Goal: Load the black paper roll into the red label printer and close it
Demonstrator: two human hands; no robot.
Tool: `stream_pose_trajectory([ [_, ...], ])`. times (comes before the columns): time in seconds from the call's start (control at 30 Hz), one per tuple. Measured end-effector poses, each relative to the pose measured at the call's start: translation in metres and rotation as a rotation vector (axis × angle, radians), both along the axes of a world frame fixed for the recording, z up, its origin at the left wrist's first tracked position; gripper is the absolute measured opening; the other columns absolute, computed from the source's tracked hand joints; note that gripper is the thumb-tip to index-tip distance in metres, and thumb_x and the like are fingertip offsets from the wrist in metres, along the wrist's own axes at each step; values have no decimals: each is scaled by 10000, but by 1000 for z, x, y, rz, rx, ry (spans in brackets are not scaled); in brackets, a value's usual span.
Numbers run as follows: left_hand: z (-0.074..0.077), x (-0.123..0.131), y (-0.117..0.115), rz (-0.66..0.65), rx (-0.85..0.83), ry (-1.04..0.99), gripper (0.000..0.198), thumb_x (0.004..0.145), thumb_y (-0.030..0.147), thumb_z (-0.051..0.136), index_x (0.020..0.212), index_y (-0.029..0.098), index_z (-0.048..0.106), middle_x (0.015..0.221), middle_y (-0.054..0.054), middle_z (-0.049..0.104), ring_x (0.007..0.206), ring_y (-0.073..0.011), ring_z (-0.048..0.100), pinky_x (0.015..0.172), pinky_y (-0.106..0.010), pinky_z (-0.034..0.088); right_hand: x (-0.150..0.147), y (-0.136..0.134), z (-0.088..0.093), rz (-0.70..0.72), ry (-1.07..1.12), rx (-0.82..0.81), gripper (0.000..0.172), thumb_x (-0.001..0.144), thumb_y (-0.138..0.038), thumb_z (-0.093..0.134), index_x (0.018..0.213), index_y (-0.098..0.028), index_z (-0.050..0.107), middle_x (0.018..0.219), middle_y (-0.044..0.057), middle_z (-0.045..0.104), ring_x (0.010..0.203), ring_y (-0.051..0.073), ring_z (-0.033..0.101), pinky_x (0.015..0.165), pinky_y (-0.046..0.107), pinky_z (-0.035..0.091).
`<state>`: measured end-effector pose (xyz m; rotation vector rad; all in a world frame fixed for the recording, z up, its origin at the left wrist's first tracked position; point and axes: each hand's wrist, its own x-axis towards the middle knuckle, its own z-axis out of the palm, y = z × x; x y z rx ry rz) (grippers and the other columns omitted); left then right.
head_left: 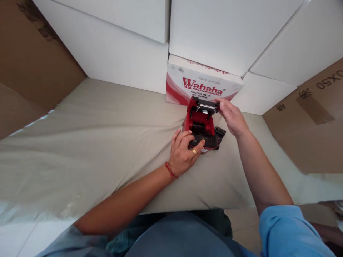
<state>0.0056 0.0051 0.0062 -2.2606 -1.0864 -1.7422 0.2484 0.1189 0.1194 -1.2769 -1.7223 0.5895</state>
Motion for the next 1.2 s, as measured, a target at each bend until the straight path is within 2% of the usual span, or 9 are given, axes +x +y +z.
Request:
stream_pose_trajectory([
  [0.1, 0, -2, -2, -31, -12, 2, 407, 997, 168, 809, 1350, 369, 790, 1185, -50, 733, 1398, -280, 653, 1352, -580, 393, -4, -24, -11, 36, 51, -28, 617, 1067, -833, 591, 1244, -318, 880, 1359, 50, 876, 1356, 291, 787, 1289, 533, 557],
  [0.23, 3, -3, -5, 53, 30, 59, 350, 1008, 171, 784, 1299, 366, 797, 1102, -32, 771, 1281, -251, 724, 1313, -548, 457, -7, -63, -16, 31, -14, 1, 591, 1111, -789, 549, 1183, -328, 912, 1347, 47, 886, 1423, 298, 769, 1315, 542, 539],
  [0.33, 8, -4, -5, 45, 26, 93, 339, 1000, 185, 794, 1299, 345, 788, 1163, -41, 835, 1320, -266, 763, 1318, -531, 435, -8, -76, -21, 53, -50, 40, 553, 1129, -751, 549, 1193, -336, 909, 1370, 51, 879, 1458, 293, 750, 1339, 556, 518],
  [0.47, 18, -6, -4, -24, 87, 169, 281, 1039, 139, 741, 1282, 276, 774, 1299, -48, 888, 1403, -250, 783, 1254, -445, 441, -10, -76, -24, 45, -88, 96, 502, 1147, -701, 554, 1232, -344, 896, 1384, 54, 873, 1450, 281, 754, 1335, 549, 524],
  [0.6, 25, -9, -4, 23, 116, 209, 244, 1069, 129, 729, 1274, 250, 779, 1226, -22, 921, 1202, -210, 840, 1172, -413, 429, -13, -70, -21, 26, -126, 100, 542, 1145, -725, 532, 1280, -333, 879, 1414, 60, 862, 1436, 285, 760, 1315, 532, 544],
  [0.73, 26, -10, -4, 30, 22, 253, 355, 1088, 290, 769, 1442, 273, 749, 1150, -23, 914, 1118, -225, 819, 1214, -450, 408, -15, -62, -16, 1, -134, 84, 587, 1126, -771, 527, 1298, -327, 870, 1403, 61, 865, 1389, 288, 782, 1275, 517, 576],
  [0.8, 26, -9, -4, 37, 11, 274, 322, 1098, 329, 762, 1411, 257, 765, 1048, -22, 891, 1093, -222, 809, 1210, -445, 421, -16, -59, -15, -14, -137, 79, 608, 1117, -792, 523, 1292, -324, 870, 1392, 60, 869, 1367, 291, 791, 1255, 513, 590],
  [0.97, 26, -7, -6, 58, 101, 231, 208, 1082, 162, 748, 1260, 263, 791, 902, 32, 820, 1045, -172, 779, 1201, -406, 431, -17, -56, -17, -16, -151, 85, 599, 1123, -777, 528, 1294, -311, 864, 1388, 61, 869, 1353, 287, 794, 1242, 504, 593],
  [1.2, 17, -5, -11, 17, 68, 164, 387, 1071, 131, 733, 1396, 337, 783, 1029, 5, 876, 1067, -174, 782, 1209, -396, 415, -17, -63, -21, -1, -134, 103, 532, 1146, -717, 533, 1278, -331, 874, 1414, 52, 862, 1407, 278, 777, 1293, 517, 564],
])
